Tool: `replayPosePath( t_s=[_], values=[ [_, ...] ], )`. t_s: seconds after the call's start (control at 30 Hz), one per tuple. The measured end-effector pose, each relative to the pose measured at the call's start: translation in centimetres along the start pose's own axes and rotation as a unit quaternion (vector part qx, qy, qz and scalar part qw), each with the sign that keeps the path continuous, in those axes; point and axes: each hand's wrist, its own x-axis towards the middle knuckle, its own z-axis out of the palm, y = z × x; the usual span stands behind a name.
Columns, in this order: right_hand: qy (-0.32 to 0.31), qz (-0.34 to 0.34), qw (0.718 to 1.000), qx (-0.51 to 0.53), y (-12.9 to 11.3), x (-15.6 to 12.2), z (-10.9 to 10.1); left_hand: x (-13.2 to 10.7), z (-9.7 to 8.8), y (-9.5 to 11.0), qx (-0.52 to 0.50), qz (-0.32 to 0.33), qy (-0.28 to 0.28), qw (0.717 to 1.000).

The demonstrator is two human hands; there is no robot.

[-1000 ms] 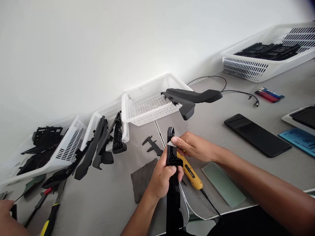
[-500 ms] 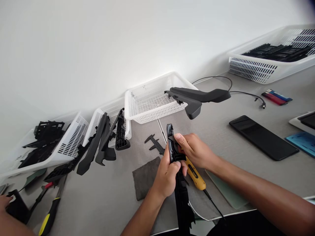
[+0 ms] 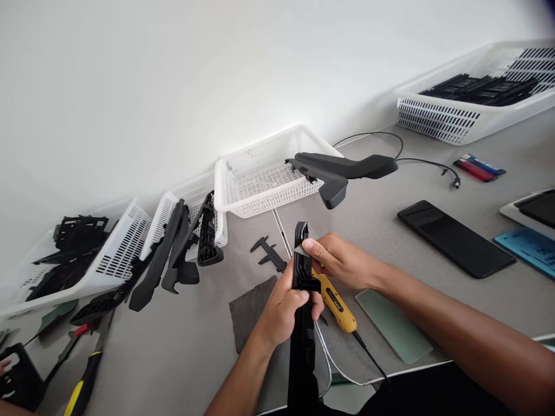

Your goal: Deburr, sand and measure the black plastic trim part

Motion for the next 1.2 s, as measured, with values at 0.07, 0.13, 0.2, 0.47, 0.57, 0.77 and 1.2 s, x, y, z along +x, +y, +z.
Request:
replayPosePath(
  t_s=[0.07,0.13,0.2,0.47,0.57,0.77,1.2],
  values=[
    [-0.012,-0.002,1.0,0.002,0.0,0.0,-0.3,-0.1,-0.2,0.1,-0.01,-0.005,-0.014,1.0],
    [-0.025,0.0,1.0,0.01,0.1,0.0,-0.5,-0.1,-0.4,0.2,-0.014,-0.015,-0.024,1.0],
    [-0.036,0.001,0.999,0.02,0.3,0.0,-0.7,-0.1,-0.6,0.4,-0.017,-0.028,-0.031,0.999],
    [0.044,-0.016,0.998,0.043,0.0,0.2,0.6,0.3,0.1,0.3,-0.001,0.012,0.002,1.0],
    [0.077,-0.008,0.996,0.033,-0.2,0.1,1.3,0.3,0.4,0.1,0.032,0.025,0.026,0.999],
    [0.089,0.031,0.996,-0.007,0.1,0.2,1.6,0.1,0.4,0.4,0.079,0.023,0.02,0.996],
    [-0.049,0.033,0.998,0.019,0.2,0.2,-0.5,-0.3,-1.2,0.8,-0.017,-0.05,-0.074,0.996]
  ],
)
